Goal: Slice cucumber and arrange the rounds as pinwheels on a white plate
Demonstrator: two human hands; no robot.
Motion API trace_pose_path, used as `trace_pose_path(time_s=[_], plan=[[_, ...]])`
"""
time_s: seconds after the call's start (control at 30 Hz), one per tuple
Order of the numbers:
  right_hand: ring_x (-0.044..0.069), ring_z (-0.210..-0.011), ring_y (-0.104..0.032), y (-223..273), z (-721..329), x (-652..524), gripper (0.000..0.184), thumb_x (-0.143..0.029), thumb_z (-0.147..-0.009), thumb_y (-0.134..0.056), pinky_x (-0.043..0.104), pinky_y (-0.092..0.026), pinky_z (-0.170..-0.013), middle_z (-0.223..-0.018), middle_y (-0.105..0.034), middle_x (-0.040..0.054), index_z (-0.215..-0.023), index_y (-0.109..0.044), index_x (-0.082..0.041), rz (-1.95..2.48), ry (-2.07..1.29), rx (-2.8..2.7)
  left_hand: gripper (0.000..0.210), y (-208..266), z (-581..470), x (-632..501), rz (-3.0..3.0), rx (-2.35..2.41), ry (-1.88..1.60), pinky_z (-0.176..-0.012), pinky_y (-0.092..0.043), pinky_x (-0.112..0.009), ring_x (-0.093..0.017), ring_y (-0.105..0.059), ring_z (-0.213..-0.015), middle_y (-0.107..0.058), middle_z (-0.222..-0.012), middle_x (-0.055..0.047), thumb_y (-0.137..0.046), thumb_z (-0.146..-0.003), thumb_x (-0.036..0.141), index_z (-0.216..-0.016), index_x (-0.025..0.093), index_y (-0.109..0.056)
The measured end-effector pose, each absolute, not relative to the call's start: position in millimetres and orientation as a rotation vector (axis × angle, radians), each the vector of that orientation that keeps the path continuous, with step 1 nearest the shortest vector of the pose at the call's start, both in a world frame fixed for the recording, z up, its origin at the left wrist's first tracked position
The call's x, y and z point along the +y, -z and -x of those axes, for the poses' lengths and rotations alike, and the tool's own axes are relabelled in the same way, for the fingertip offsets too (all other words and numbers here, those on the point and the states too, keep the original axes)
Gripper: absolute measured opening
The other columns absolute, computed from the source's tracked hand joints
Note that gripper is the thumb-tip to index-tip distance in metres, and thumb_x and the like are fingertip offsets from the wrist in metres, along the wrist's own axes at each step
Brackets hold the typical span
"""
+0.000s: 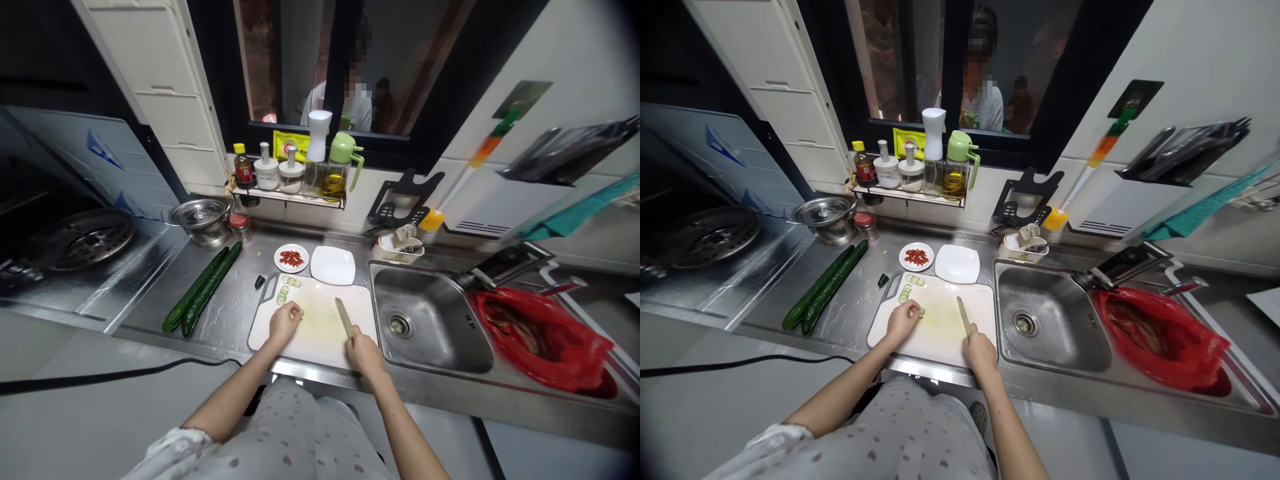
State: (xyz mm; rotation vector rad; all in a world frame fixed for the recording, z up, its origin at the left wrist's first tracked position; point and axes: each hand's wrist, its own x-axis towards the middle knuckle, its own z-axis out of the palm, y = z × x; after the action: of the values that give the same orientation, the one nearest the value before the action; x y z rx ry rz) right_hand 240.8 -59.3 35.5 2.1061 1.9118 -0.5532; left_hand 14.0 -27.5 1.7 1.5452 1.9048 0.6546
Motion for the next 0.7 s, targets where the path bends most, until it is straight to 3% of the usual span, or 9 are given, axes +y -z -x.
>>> trace_pose_path(time_s=[0.37, 0.7], plan=[[0.023, -0.088, -0.065, -35.8, -239.3, -60.2, 0.032, -0.021, -0.089, -0.033, 0.030, -0.039, -0.070, -0.093, -0.067, 0.0146, -0.116, -0.049, -0.015, -2.113, 0.536, 1.925, 0.013, 6.8, 32.8, -13.7, -1.320, 2.154, -0.636, -0.063, -0.035, -0.022, -0.013, -0.060, -0.074, -0.070, -0.087, 0.002, -0.055, -0.081, 0.029, -0.090, 0.025, -0.064], [0.022, -0.087, -0.065, -35.2, -239.7, -60.6, 0.032, -0.020, -0.089, -0.033, 0.029, -0.038, -0.068, -0.092, -0.067, 0.0132, -0.116, -0.048, -0.015, -2.112, 0.531, 1.920, 0.016, 4.4, 32.8, -10.8, -1.456, 2.221, -0.469, -0.068, -0.038, -0.025, -0.018, -0.061, -0.087, -0.070, -0.094, -0.001, -0.052, -0.084, 0.027, -0.092, 0.027, -0.066]])
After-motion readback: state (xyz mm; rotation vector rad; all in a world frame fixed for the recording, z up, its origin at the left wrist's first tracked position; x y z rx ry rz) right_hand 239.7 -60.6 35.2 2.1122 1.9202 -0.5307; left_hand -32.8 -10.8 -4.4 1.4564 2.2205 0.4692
